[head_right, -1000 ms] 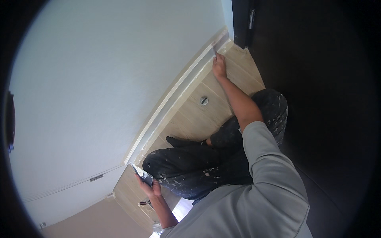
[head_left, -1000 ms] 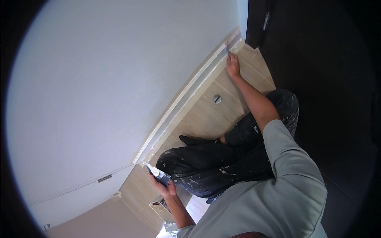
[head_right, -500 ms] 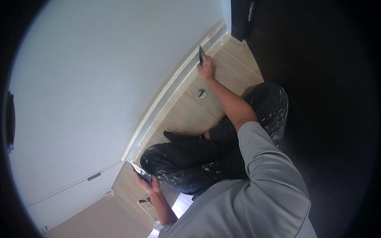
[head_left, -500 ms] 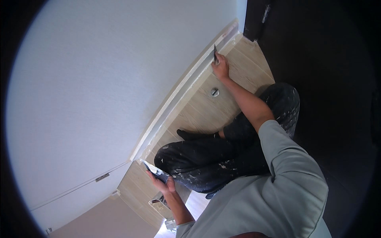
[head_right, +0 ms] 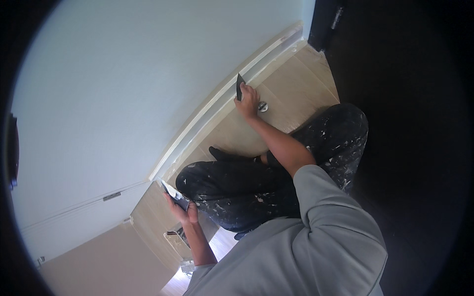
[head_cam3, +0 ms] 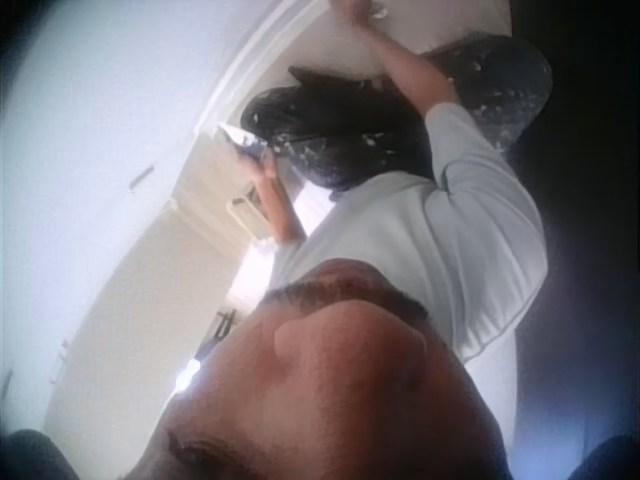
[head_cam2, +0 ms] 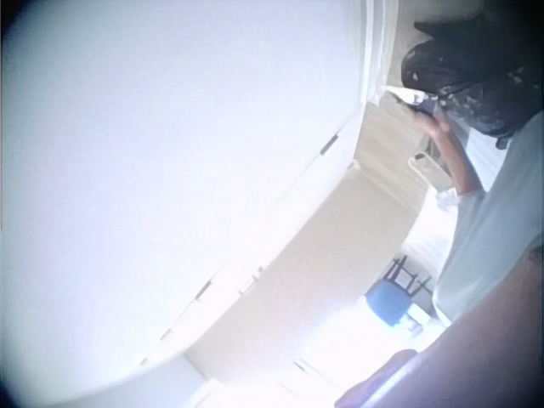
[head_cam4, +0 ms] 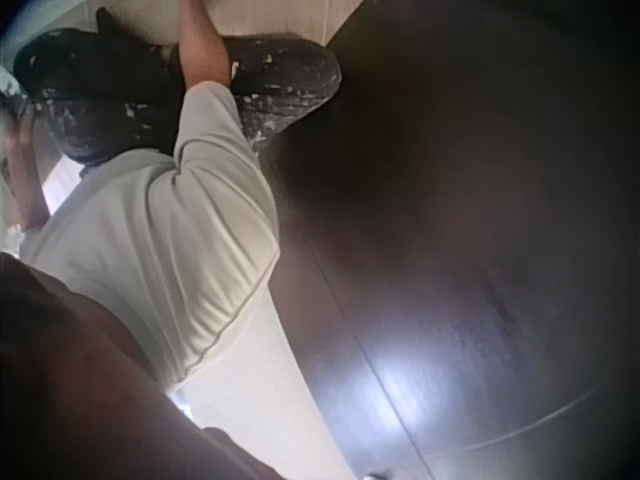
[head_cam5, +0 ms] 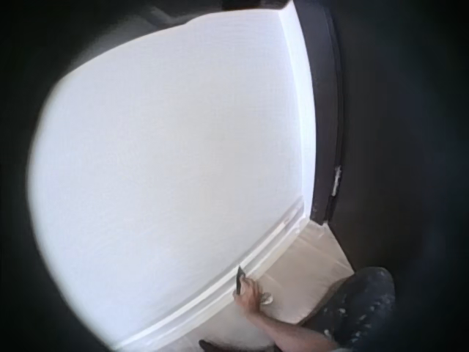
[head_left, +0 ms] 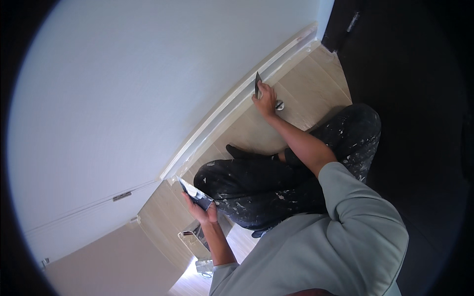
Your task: The person sits on the floor and uses a putty knife to apply a white substance, likely caulk or filler, into the gap between the wall and the baseboard. They repeatedly transfer the substance from a larger metal trowel to the smaller knife and smooth it along the trim.
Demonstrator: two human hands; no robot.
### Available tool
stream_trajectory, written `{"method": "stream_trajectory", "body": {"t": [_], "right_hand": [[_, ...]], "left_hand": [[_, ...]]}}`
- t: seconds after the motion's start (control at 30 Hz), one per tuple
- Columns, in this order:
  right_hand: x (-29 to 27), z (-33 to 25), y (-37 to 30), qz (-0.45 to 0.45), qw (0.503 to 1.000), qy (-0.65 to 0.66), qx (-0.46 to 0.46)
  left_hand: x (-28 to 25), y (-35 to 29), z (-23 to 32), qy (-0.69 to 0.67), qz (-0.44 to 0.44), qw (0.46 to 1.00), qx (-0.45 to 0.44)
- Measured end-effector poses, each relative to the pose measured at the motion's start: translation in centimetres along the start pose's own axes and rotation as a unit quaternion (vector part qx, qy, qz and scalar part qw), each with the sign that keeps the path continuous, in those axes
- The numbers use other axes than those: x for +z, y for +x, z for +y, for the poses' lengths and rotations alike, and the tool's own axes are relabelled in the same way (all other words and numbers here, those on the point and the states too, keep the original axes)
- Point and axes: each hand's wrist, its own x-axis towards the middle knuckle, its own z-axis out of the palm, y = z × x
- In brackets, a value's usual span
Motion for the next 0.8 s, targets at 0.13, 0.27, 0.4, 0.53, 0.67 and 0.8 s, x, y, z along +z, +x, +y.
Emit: {"method": "stream_trajectory", "body": {"t": [0.13, 0.27, 0.4, 0.53, 0.67, 0.8], "right_hand": [[0.7, -2.3, -2.5, -0.015, 1.000, 0.021, -0.006], [1.5, -3.8, -4.4, -0.034, 0.999, 0.026, 0.008], [1.9, -5.5, -6.0, -0.047, 0.999, 0.025, 0.006], [2.6, -7.1, -7.7, -0.068, 0.997, 0.033, 0.015], [4.3, -6.1, -9.9, -0.070, 0.995, 0.065, -0.029], [2.2, -5.9, -10.1, -0.150, 0.979, 0.137, -0.015]], "left_hand": [[-1.1, 0.5, 0.0, -0.014, -0.029, 0.999, 0.000], [-0.9, 0.4, -0.1, -0.020, -0.033, 0.999, -0.005], [-1.0, 0.1, 0.1, -0.027, -0.044, 0.999, -0.006], [-1.8, 0.4, 0.0, -0.026, -0.053, 0.998, 0.003], [-1.9, 0.8, -0.5, -0.033, -0.048, 0.998, -0.003], [-2.4, 0.7, -0.2, -0.040, -0.074, 0.996, -0.003]]}}
